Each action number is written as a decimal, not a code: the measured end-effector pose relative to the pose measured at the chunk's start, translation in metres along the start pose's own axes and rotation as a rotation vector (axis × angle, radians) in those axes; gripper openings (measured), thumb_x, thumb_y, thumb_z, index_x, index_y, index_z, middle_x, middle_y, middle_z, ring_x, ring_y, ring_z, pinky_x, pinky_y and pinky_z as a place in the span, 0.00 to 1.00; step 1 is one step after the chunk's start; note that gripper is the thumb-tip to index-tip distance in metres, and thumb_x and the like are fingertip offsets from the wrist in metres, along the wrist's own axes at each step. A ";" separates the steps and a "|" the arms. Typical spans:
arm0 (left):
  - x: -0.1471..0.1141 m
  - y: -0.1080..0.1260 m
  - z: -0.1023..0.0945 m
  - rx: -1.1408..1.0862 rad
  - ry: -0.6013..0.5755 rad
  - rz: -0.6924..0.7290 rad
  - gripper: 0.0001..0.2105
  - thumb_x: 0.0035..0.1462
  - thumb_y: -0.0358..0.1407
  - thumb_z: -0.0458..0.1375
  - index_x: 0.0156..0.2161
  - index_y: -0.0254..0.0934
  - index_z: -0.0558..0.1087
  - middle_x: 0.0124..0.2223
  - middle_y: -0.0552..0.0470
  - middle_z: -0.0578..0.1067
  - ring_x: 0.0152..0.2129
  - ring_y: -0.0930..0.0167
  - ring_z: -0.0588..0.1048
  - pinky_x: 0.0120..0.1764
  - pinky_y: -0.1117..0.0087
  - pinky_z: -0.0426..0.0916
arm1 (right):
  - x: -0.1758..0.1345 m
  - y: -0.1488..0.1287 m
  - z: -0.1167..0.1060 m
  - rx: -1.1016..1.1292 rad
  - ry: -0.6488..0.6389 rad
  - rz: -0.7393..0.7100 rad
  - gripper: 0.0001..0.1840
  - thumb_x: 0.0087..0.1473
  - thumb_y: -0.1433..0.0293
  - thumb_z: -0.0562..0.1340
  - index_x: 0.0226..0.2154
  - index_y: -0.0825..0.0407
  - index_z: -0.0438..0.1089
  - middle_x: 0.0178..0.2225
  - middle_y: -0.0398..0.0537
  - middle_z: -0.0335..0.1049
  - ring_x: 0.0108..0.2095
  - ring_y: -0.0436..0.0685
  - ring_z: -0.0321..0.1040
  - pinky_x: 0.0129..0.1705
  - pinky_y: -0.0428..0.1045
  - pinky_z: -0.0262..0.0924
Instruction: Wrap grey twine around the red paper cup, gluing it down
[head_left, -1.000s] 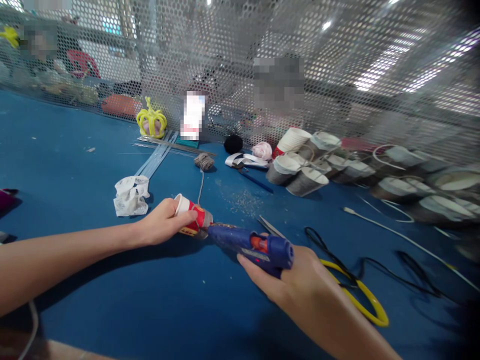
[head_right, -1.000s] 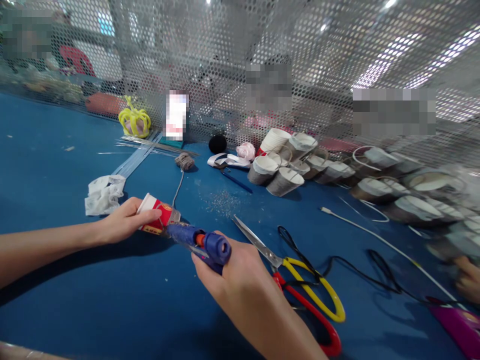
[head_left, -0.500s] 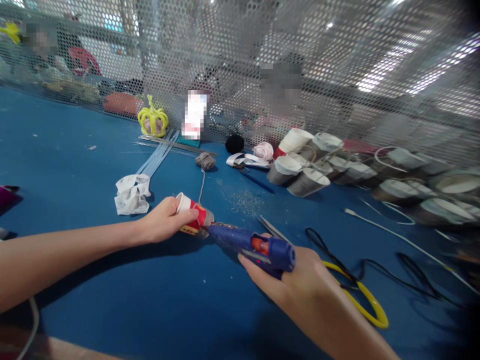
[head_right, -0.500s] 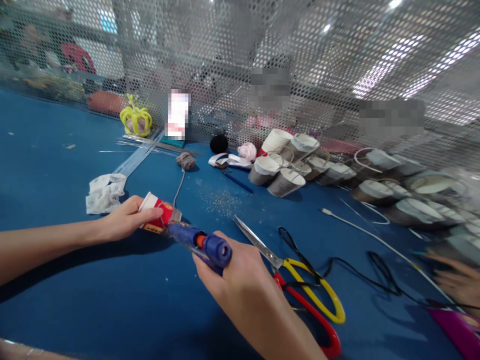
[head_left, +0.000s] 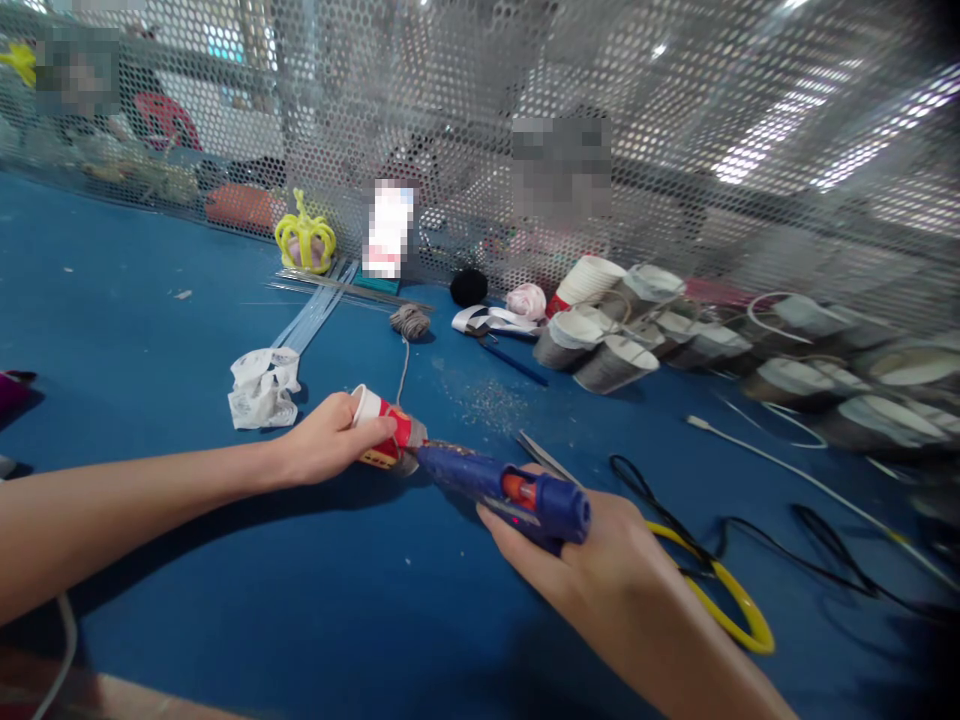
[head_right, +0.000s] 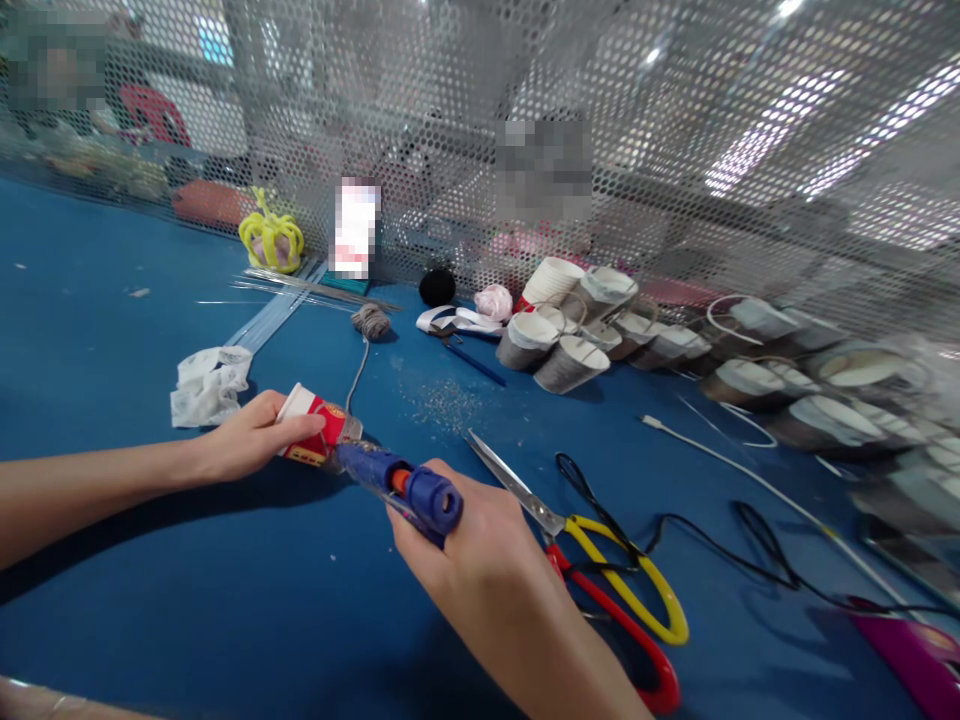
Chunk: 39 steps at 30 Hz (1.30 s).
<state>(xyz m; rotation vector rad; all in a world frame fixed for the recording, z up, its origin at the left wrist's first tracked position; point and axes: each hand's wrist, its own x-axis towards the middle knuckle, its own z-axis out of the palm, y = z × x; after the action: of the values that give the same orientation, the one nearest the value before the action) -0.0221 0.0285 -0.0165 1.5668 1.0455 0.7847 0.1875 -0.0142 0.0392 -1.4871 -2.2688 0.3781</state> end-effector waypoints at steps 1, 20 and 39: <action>0.000 0.000 0.000 0.000 -0.009 0.010 0.13 0.53 0.34 0.47 0.31 0.32 0.73 0.28 0.52 0.76 0.26 0.73 0.71 0.29 0.77 0.64 | 0.000 0.001 0.000 -0.002 -0.005 0.002 0.08 0.45 0.68 0.56 0.19 0.49 0.67 0.13 0.43 0.61 0.14 0.50 0.56 0.16 0.45 0.52; -0.005 0.003 0.001 0.174 -0.018 0.119 0.13 0.54 0.34 0.46 0.27 0.30 0.71 0.23 0.55 0.68 0.19 0.78 0.63 0.22 0.80 0.59 | 0.007 0.003 -0.004 0.014 -0.050 0.166 0.12 0.42 0.65 0.57 0.13 0.51 0.62 0.09 0.40 0.56 0.11 0.48 0.53 0.12 0.44 0.50; -0.006 -0.004 0.001 0.307 -0.035 0.198 0.13 0.55 0.33 0.45 0.24 0.30 0.67 0.21 0.55 0.66 0.20 0.77 0.64 0.23 0.79 0.60 | 0.015 -0.001 0.000 -0.014 -0.007 0.258 0.12 0.42 0.66 0.56 0.13 0.52 0.64 0.08 0.40 0.57 0.10 0.48 0.54 0.11 0.43 0.49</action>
<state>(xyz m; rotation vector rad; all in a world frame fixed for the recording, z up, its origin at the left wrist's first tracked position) -0.0244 0.0231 -0.0210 1.9623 1.0322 0.7516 0.1815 -0.0004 0.0421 -1.7942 -2.0918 0.4425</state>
